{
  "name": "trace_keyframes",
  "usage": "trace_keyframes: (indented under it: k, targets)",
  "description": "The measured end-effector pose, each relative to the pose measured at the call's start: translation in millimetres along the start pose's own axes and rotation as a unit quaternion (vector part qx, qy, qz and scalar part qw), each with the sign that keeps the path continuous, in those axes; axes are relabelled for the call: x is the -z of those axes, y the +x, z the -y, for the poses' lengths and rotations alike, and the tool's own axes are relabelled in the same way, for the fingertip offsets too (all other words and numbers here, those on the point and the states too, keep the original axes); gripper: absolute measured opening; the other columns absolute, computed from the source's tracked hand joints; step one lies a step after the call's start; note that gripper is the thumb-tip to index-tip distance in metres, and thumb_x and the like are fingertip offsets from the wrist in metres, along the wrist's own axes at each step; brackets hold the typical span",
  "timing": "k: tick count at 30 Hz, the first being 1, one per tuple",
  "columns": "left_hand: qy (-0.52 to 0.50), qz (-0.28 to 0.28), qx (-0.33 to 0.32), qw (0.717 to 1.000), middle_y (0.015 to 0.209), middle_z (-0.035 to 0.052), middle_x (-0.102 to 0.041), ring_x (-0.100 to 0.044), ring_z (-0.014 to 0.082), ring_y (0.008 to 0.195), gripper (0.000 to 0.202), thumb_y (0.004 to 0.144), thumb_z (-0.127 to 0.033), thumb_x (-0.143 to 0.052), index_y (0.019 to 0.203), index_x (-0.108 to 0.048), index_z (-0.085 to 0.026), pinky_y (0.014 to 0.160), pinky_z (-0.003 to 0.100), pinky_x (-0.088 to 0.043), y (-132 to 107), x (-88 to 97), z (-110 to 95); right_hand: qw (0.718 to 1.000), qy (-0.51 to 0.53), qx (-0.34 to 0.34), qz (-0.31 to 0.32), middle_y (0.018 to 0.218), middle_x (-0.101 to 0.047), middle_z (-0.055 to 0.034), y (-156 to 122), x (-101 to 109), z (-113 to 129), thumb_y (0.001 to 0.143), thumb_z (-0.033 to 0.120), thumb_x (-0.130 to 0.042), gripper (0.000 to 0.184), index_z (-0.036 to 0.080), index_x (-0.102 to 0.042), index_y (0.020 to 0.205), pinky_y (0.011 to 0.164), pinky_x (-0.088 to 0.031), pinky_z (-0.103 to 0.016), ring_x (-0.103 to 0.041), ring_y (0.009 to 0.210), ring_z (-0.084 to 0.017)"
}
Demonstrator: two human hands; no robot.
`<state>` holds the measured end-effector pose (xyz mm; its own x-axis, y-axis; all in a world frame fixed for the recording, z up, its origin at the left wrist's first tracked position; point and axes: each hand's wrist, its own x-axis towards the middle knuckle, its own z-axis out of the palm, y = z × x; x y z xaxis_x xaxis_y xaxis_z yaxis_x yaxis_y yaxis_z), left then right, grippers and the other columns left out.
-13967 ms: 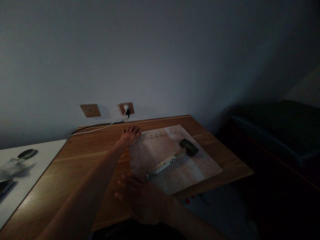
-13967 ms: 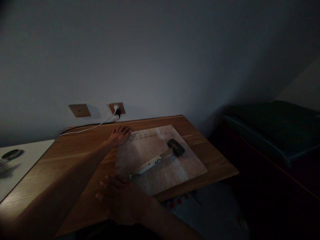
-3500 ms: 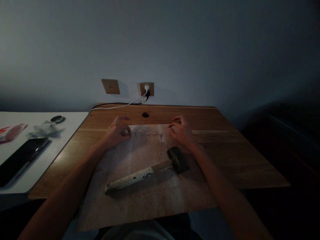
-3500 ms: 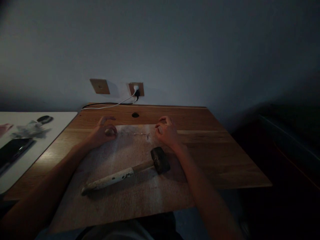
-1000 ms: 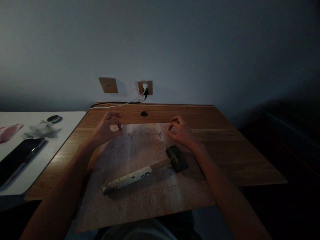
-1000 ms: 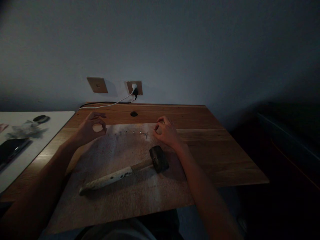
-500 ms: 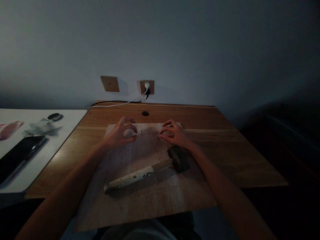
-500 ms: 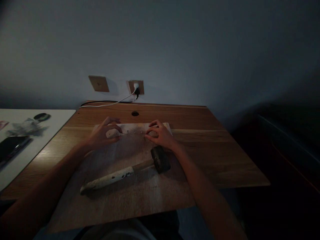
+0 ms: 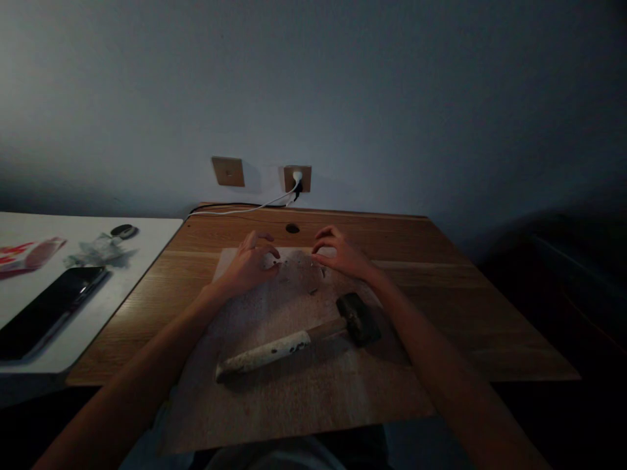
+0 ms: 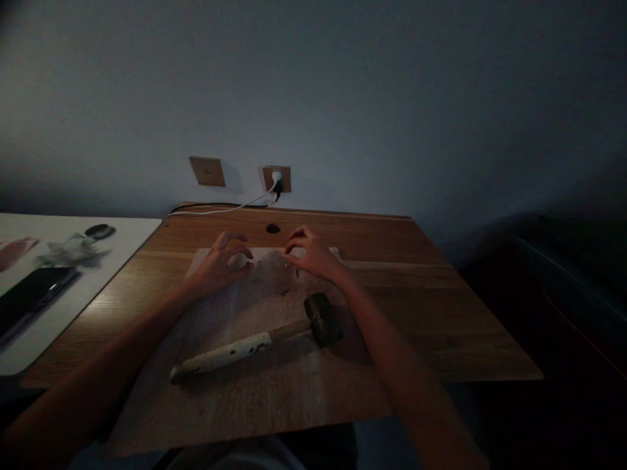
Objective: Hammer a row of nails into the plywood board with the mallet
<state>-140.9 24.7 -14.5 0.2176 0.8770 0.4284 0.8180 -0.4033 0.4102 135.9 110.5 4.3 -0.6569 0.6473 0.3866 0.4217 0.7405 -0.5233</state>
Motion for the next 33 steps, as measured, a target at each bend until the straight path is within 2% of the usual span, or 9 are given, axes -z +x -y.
trace_keyframes:
  k: [5,12,18,33]
  targets:
    - [0.004,0.009,-0.006,1.0,0.136,0.0104,-0.048,-0.049,0.0323,0.132,0.019,0.081,-0.031,-0.075,0.097,-0.07,-0.022,0.113,0.055,-0.043,9.0,-4.3,1.7,1.0,0.002,0.003,-0.021,0.119,-0.059,-0.0084,-6.1,-13.3,-1.6,0.088,0.027,-0.076,0.006,0.022,-0.076,0.089,0.108,-0.046,-0.047,-0.061,0.117,-0.024]
    - [-0.019,0.009,-0.012,1.0,0.132,0.0111,-0.048,-0.051,0.0304,0.13,0.012,0.081,-0.024,-0.069,0.092,-0.071,-0.02,0.113,0.05,-0.044,2.3,-5.5,4.1,1.0,-0.015,0.013,-0.012,0.119,-0.06,-0.0078,-15.8,-13.5,-1.3,0.086,0.03,-0.079,0.009,0.022,-0.075,0.088,0.107,-0.047,-0.046,-0.061,0.117,-0.025]
    - [0.017,0.015,0.01,1.0,0.133,0.0106,-0.049,-0.051,0.0319,0.13,0.016,0.079,-0.025,-0.07,0.094,-0.072,-0.021,0.112,0.053,-0.043,2.0,-4.0,2.8,0.999,-0.019,0.018,-0.027,0.121,-0.058,-0.0088,-15.7,-17.0,-3.6,0.085,0.027,-0.079,0.012,0.021,-0.073,0.093,0.108,-0.047,-0.045,-0.061,0.117,-0.024]
    - [0.016,0.007,0.015,1.0,0.131,0.0101,-0.054,-0.054,0.0317,0.126,0.008,0.077,-0.023,-0.071,0.084,-0.072,-0.021,0.112,0.053,-0.042,1.5,-1.0,-0.1,1.0,-0.017,0.013,-0.02,0.118,-0.058,-0.0079,-16.4,-20.7,-7.9,0.088,0.026,-0.075,0.005,0.022,-0.072,0.087,0.107,-0.048,-0.046,-0.062,0.114,-0.024]
